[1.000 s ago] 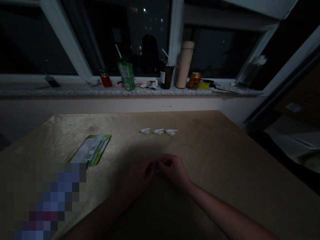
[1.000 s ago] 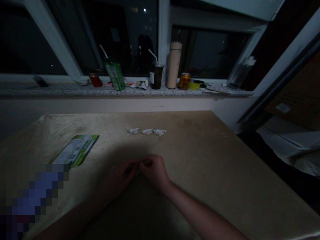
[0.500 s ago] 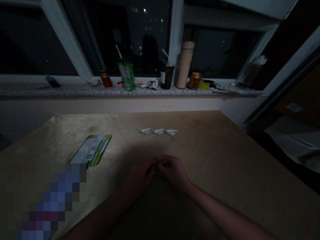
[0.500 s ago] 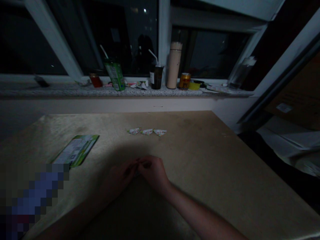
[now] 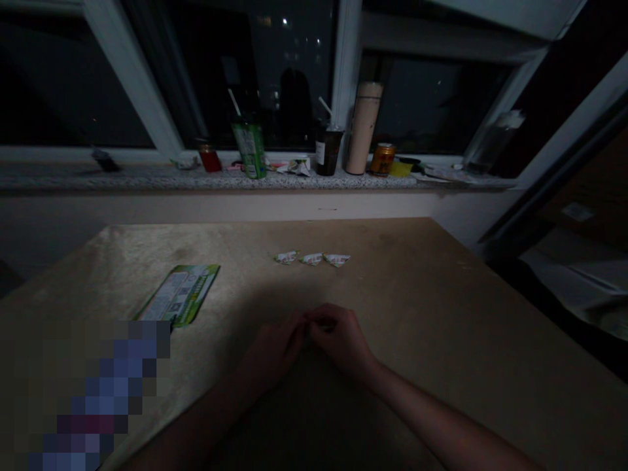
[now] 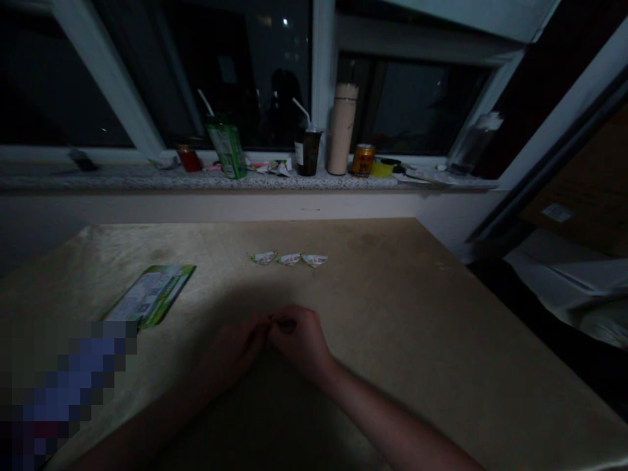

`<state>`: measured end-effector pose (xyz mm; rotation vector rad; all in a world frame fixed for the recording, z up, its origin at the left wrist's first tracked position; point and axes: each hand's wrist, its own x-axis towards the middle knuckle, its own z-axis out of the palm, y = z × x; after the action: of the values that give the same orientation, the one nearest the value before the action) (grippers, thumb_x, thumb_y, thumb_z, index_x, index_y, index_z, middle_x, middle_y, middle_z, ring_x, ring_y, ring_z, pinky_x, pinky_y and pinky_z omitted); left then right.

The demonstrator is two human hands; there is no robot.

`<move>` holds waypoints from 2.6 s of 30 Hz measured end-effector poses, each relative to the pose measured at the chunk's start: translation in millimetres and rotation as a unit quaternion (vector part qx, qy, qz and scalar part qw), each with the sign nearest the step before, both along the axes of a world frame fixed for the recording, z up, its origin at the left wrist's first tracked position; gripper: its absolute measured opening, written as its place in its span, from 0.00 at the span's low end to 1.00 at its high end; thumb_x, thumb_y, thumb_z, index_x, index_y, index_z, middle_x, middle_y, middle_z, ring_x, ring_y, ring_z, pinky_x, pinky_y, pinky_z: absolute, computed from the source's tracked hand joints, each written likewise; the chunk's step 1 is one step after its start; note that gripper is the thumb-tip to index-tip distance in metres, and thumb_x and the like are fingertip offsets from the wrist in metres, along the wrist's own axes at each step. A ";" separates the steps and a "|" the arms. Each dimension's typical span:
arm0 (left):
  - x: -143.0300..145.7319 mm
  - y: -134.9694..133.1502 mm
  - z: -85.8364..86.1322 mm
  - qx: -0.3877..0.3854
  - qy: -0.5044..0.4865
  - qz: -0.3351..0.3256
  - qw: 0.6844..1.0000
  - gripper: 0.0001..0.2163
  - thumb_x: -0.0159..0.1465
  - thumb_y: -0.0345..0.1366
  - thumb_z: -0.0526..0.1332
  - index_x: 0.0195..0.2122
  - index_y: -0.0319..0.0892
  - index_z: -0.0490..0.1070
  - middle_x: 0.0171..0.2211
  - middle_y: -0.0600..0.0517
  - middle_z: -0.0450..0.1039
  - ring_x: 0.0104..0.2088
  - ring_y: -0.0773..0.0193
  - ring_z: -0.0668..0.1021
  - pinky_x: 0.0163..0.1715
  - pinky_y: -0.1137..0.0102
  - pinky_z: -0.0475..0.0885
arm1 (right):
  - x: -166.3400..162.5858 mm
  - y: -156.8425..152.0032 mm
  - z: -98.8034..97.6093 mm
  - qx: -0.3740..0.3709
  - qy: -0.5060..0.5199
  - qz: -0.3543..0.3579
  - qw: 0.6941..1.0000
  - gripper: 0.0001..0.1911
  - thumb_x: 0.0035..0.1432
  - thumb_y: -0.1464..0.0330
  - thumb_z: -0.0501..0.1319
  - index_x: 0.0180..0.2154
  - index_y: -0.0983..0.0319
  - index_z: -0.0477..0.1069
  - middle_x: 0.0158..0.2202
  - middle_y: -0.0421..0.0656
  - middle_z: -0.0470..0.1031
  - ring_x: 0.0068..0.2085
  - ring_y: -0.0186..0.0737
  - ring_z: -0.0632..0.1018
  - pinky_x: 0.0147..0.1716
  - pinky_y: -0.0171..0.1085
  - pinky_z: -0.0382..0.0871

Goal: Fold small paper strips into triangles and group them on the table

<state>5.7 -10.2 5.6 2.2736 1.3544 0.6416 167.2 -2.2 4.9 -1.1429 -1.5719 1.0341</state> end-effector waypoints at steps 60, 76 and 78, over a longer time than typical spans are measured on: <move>-3.8 3.6 0.6 -0.055 -0.061 -0.003 0.997 0.11 0.65 0.36 0.48 0.39 0.43 0.68 0.33 0.51 0.75 0.32 0.60 0.77 0.33 0.69 0.69 | 8.9 9.0 -0.4 0.055 -0.062 0.063 0.995 0.06 0.45 0.76 0.60 0.24 0.62 0.75 0.29 0.41 0.77 0.31 0.34 0.77 0.28 0.29 0.67; -4.8 9.8 -3.8 -0.089 -0.182 0.041 0.978 0.12 0.65 0.38 0.48 0.38 0.43 0.70 0.32 0.52 0.75 0.32 0.61 0.76 0.34 0.69 0.71 | 11.9 16.2 -1.2 0.020 0.005 0.017 1.000 0.07 0.46 0.76 0.57 0.26 0.63 0.73 0.27 0.41 0.75 0.30 0.35 0.75 0.29 0.31 0.67; -6.1 10.4 -5.1 -0.095 -0.182 0.033 0.978 0.13 0.65 0.37 0.47 0.35 0.43 0.71 0.30 0.52 0.74 0.31 0.61 0.76 0.34 0.69 0.70 | 12.5 17.8 -2.7 0.011 0.021 0.013 1.000 0.06 0.46 0.75 0.57 0.26 0.63 0.73 0.27 0.41 0.74 0.30 0.35 0.75 0.29 0.31 0.67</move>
<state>-0.4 0.2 0.5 1.8576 1.2531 0.8631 179.7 15.5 2.2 -1.0812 -1.5662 1.0484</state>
